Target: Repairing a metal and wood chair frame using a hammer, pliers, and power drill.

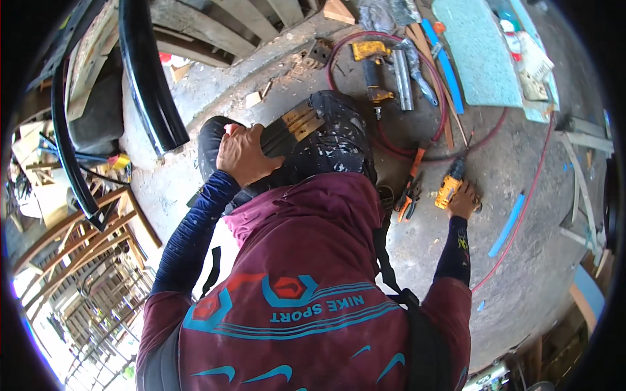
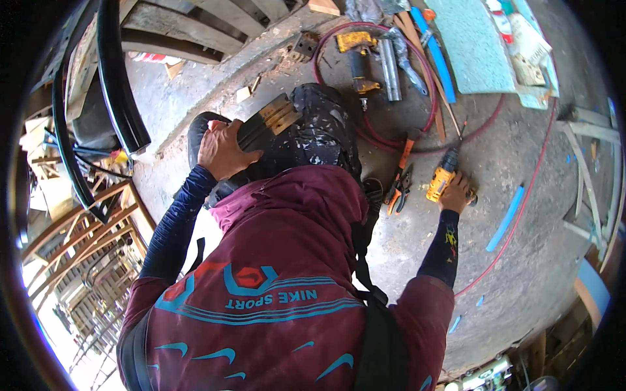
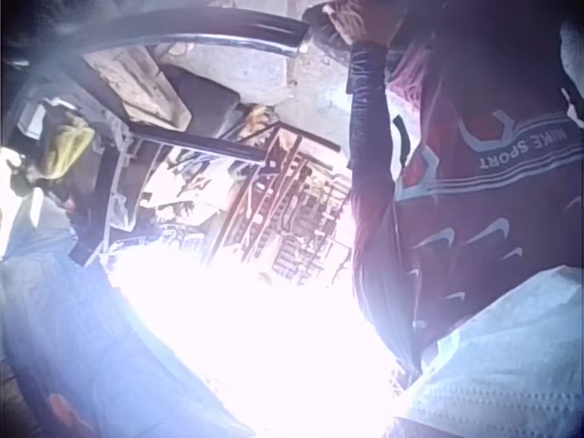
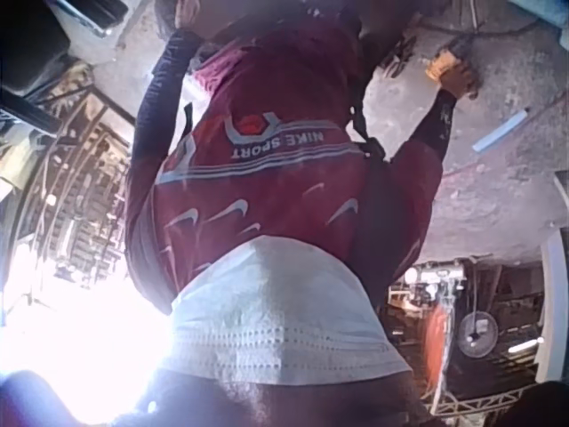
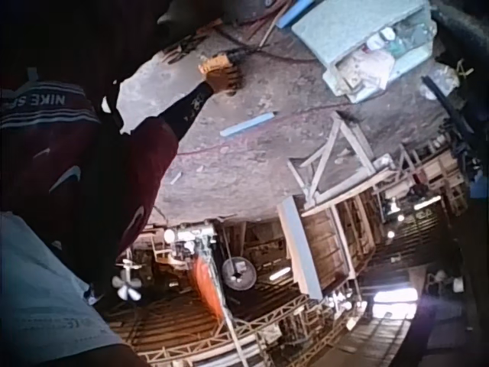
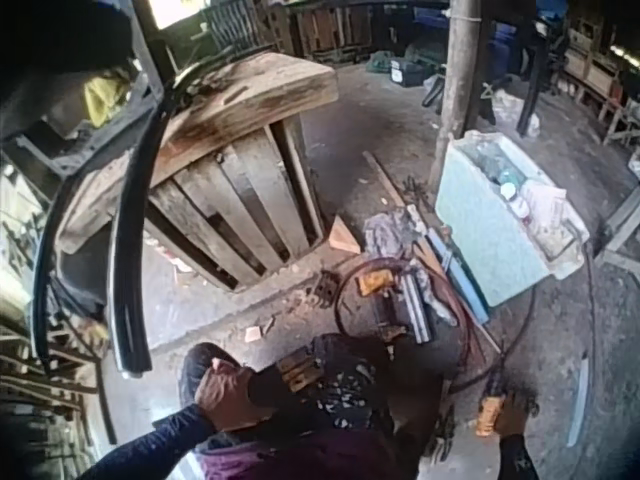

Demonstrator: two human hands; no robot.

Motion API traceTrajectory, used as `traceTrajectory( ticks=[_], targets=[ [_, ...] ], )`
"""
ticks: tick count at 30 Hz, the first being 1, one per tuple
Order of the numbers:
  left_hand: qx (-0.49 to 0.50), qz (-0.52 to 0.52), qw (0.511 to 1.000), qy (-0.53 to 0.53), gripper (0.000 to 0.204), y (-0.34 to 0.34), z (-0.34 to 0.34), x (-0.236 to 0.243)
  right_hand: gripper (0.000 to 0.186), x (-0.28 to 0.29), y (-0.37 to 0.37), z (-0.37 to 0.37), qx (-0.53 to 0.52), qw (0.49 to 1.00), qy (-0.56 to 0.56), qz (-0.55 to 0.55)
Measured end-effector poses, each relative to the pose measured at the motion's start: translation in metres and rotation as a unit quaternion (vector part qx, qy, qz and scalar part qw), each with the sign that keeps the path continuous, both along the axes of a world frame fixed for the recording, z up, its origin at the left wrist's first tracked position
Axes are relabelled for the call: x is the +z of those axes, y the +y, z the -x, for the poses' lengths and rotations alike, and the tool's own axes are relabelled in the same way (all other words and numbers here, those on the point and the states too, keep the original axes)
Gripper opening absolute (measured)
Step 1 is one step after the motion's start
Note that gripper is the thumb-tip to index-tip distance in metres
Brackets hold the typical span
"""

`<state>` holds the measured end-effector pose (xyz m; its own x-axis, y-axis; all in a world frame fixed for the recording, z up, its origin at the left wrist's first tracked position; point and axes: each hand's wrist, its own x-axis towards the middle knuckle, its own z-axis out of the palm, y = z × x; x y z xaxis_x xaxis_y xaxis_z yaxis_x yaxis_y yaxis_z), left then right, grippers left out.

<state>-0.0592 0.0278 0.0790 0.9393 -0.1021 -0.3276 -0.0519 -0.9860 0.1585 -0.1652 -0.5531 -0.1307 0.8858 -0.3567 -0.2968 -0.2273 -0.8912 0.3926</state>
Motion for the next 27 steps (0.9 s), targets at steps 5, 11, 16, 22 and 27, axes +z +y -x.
traceTrajectory(
  ticks=[5, 11, 16, 22, 27],
  targets=[
    [0.03, -0.049, 0.997, -0.056, 0.057, -0.009, -0.004, 0.033, 0.059, 0.011, -0.022, 0.014, 0.056, 0.993, 0.042, -0.098],
    [0.016, -0.115, 0.961, -0.25, 0.068, 0.026, 0.004, 0.042, 0.039, 0.102, 0.079, -0.011, -0.094, 0.915, -0.113, -0.376],
    [0.12, -0.2, 0.972, 0.025, 0.073, 0.055, 0.017, 0.03, 0.03, 0.173, 0.182, -0.031, 0.038, 0.83, -0.115, -0.545],
    [0.206, -0.127, 0.969, 0.044, 0.074, 0.072, 0.022, -0.007, 0.021, 0.243, 0.334, -0.077, 0.23, 0.669, -0.04, -0.705],
    [0.247, -0.057, 0.967, 0.016, 0.076, 0.079, 0.044, -0.011, 0.028, 0.249, 0.391, -0.068, 0.167, 0.512, -0.042, -0.842]
  ],
)
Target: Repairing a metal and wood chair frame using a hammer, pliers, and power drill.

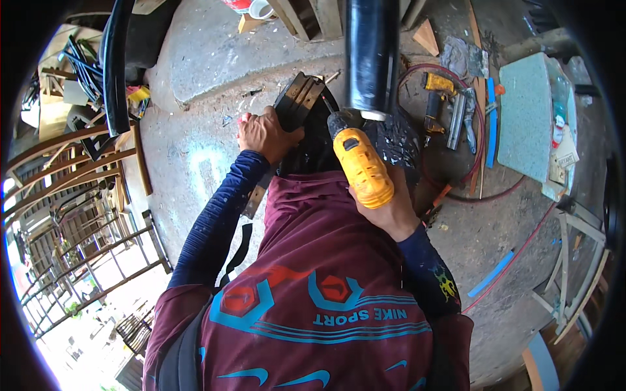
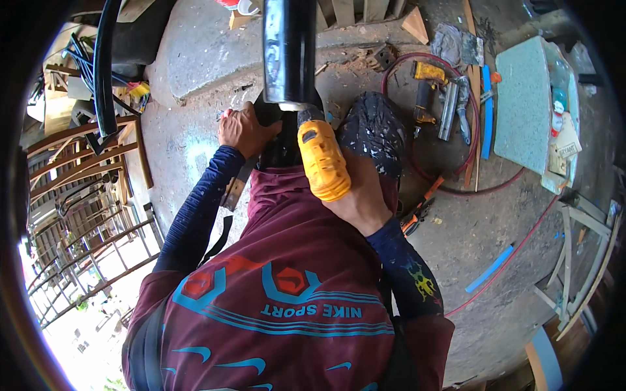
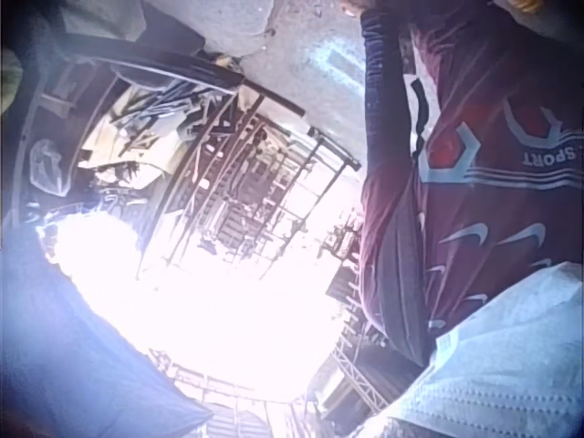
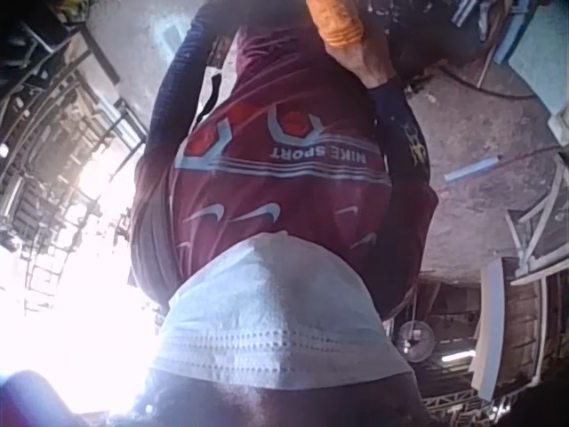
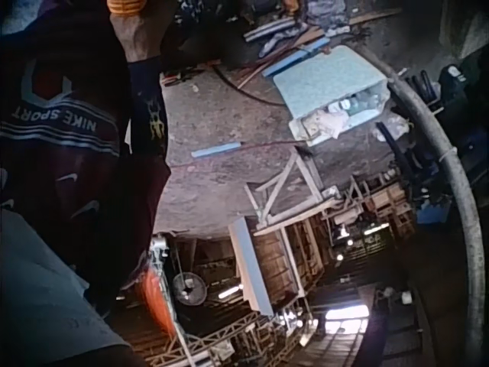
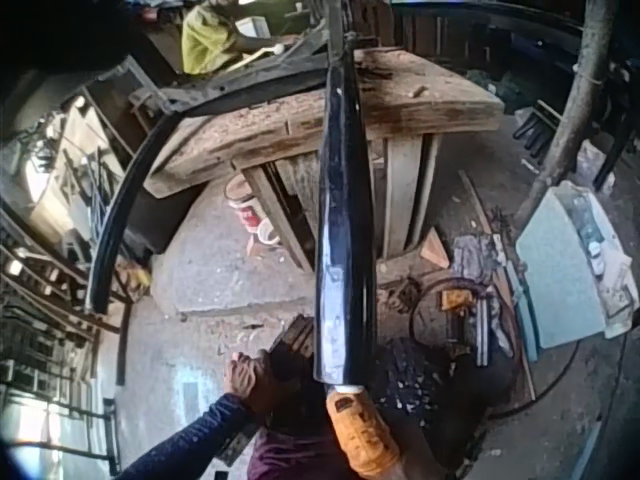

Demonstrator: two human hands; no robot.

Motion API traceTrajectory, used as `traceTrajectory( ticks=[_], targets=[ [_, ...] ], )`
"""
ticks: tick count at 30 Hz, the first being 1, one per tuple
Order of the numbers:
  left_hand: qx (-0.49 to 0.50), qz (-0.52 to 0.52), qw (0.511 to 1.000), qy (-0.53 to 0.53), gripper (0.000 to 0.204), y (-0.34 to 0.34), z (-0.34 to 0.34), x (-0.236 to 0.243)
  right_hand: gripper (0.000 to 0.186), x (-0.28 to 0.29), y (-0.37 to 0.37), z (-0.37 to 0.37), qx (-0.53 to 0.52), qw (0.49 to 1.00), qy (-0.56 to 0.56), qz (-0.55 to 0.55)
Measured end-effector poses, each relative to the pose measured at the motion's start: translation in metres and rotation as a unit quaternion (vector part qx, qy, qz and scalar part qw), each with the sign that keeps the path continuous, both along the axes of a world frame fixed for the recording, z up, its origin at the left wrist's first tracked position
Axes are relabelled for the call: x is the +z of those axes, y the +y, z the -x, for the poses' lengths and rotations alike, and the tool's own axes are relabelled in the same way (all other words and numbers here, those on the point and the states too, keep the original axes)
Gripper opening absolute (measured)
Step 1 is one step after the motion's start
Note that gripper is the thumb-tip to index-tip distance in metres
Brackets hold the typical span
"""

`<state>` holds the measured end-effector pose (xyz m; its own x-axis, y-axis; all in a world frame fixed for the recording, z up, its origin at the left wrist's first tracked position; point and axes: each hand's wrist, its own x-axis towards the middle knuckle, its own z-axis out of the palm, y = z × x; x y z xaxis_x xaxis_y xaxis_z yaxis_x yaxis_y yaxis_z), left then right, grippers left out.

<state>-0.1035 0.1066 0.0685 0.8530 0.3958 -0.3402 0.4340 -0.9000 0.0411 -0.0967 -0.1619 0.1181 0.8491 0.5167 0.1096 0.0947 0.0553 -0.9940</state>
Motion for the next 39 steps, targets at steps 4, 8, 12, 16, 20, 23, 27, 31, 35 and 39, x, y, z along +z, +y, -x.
traceTrajectory(
  ticks=[4, 8, 12, 16, 20, 23, 27, 31, 35, 39],
  targets=[
    [0.014, -0.009, 1.0, -0.016, 0.079, 0.006, 0.006, -0.003, 0.031, 0.0, 0.001, -0.007, 0.041, 0.97, -0.205, 0.126],
    [-0.015, -0.03, 0.999, -0.027, 0.077, -0.004, -0.003, 0.005, 0.04, 0.001, -0.021, 0.004, 0.072, 0.925, -0.257, 0.269],
    [-0.073, -0.011, 0.997, -0.029, 0.072, -0.016, -0.022, 0.004, 0.04, -0.005, -0.037, 0.015, 0.06, 0.925, -0.215, 0.309],
    [-0.104, -0.034, 0.993, -0.047, 0.073, -0.025, -0.026, 0.009, 0.045, 0.004, -0.037, 0.008, 0.096, 0.894, -0.268, 0.345],
    [-0.115, -0.03, 0.991, -0.057, 0.068, -0.029, -0.029, 0.01, 0.037, 0.006, -0.043, 0.014, 0.053, 0.927, -0.14, 0.344],
    [-0.125, -0.033, 0.99, -0.05, 0.066, -0.028, -0.031, 0.004, 0.012, 0.025, -0.027, 0.005, 0.017, 0.914, -0.198, 0.353],
    [-0.124, -0.017, 0.991, -0.049, 0.065, -0.029, -0.036, 0.005, 0.013, 0.03, -0.027, 0.005, 0.023, 0.92, -0.165, 0.355],
    [-0.124, -0.026, 0.991, -0.03, 0.064, -0.031, -0.038, 0.006, 0.015, 0.027, -0.031, 0.006, 0.041, 0.896, -0.186, 0.402],
    [-0.126, -0.029, 0.991, -0.043, 0.063, -0.028, -0.038, 0.004, 0.055, 0.002, -0.052, 0.019, 0.062, 0.912, -0.164, 0.37],
    [-0.131, -0.036, 0.99, -0.03, 0.064, -0.031, -0.039, 0.006, 0.018, 0.026, -0.029, 0.005, 0.014, 0.87, -0.26, 0.418]
  ],
)
